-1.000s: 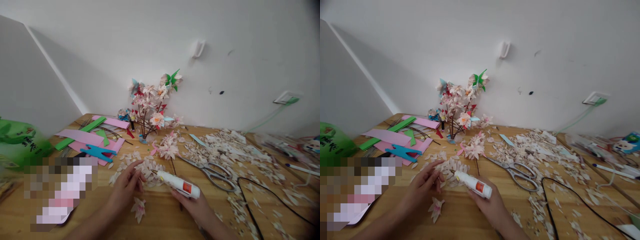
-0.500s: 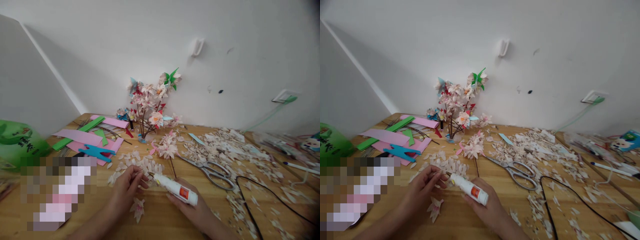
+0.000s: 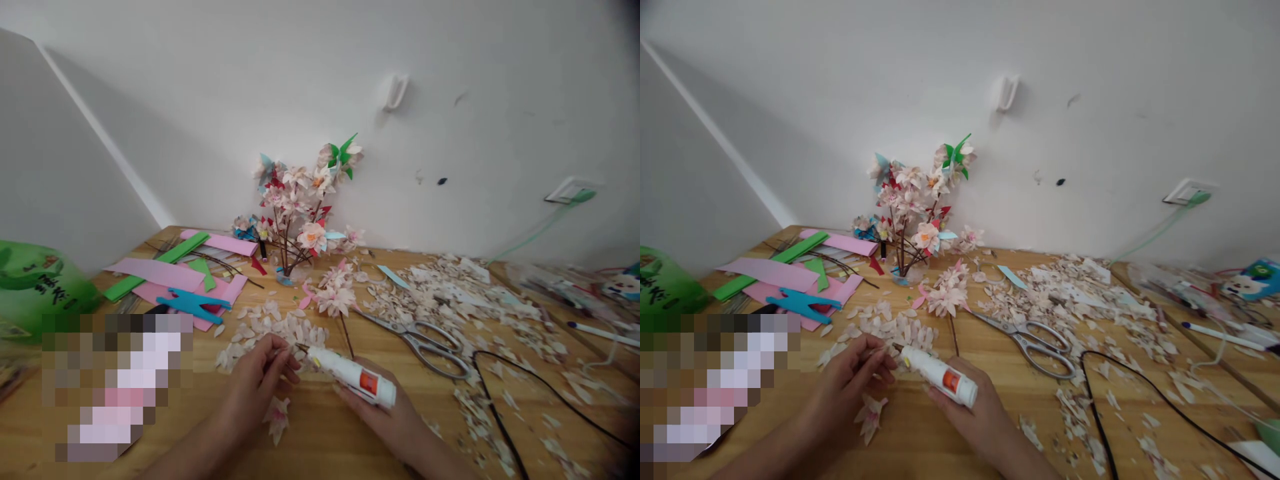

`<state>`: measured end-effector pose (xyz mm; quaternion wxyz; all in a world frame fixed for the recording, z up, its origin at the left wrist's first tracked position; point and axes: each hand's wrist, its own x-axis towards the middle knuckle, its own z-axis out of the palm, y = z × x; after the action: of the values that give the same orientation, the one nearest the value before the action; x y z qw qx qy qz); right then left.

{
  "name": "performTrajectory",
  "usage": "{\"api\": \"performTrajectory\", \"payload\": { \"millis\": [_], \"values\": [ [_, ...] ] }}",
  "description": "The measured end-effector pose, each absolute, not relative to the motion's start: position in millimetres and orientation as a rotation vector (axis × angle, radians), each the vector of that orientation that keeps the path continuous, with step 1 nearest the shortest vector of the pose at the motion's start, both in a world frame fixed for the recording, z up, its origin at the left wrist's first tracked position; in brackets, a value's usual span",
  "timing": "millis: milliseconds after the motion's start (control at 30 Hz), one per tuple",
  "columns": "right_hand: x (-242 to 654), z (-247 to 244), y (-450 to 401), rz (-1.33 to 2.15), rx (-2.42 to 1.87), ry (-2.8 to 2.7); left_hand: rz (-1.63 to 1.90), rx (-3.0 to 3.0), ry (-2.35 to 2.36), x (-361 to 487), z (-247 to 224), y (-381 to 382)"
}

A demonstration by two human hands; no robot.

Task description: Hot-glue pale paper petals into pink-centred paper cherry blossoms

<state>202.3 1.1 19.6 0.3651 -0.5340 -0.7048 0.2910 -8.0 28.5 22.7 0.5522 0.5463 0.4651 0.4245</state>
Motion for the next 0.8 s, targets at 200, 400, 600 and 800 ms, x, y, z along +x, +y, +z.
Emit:
{"api": "performTrajectory", "payload": {
  "millis": [200, 400, 600, 800],
  "values": [
    [201.9, 22.3, 1.3, 0.709, -1.377, -1.835, 1.010, 1.320, 1.114, -7.9, 21.8, 29.0],
    [202.5, 22.8, 1.4, 0.708, -1.366, -1.872, 1.009, 1.294, 1.110, -8.3, 22.1, 29.6],
    [202.5, 23.4, 1.9, 0.681, -1.355, -1.895, 1.042, 1.300, 1.118, -8.5, 20.6, 30.2],
    [202.4, 24.6, 2.1, 0.703, -1.350, -1.893, 1.031, 1.317, 1.120, -9.3, 20.6, 29.7]
  ]
}}
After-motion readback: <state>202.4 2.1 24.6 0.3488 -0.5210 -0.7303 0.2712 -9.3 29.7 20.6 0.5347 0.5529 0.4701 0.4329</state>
